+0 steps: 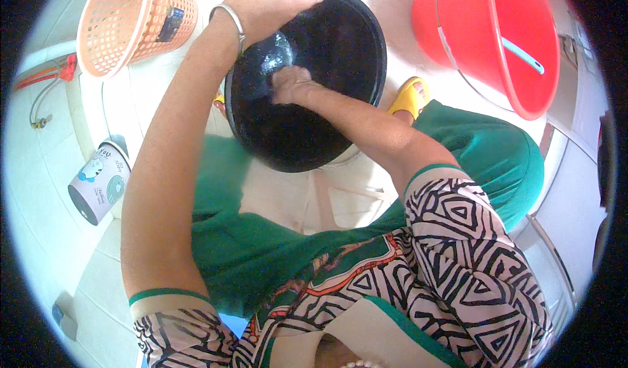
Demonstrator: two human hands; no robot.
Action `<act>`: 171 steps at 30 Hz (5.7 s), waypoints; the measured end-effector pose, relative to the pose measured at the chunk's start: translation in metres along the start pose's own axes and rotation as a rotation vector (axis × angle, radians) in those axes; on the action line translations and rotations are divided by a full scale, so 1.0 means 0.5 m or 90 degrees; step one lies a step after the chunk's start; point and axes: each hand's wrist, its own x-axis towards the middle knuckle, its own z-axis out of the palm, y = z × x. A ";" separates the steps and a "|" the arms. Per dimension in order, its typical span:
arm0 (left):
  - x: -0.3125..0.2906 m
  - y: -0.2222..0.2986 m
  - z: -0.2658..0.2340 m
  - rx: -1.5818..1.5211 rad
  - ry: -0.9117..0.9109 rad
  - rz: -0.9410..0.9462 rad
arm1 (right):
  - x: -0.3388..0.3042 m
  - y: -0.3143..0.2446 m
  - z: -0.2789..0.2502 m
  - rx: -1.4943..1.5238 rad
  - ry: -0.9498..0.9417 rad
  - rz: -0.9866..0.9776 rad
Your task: The person scrubs the interior of a black basin with a pink sponge, then scrubs a metal basin lid with the same sponge. The person sits on the floor during the task.
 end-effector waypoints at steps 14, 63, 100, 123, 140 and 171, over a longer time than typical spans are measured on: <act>0.000 0.006 0.007 -0.014 0.029 -0.063 | 0.067 -0.055 -0.013 0.168 0.326 -0.175; -0.002 -0.001 0.011 -0.031 0.059 -0.011 | 0.045 -0.034 0.020 0.151 -0.029 -0.040; 0.006 -0.012 0.004 -0.060 0.044 -0.026 | 0.099 0.005 0.053 -0.172 0.008 -0.268; 0.004 -0.006 0.004 -0.068 0.043 -0.011 | 0.055 0.082 -0.070 -0.259 0.336 -0.114; 0.014 -0.058 0.027 0.028 0.018 0.090 | 0.018 -0.008 -0.145 1.502 -0.010 -0.048; 0.021 -0.021 0.004 -0.019 0.016 -0.027 | 0.059 0.094 -0.113 -0.419 0.367 -0.349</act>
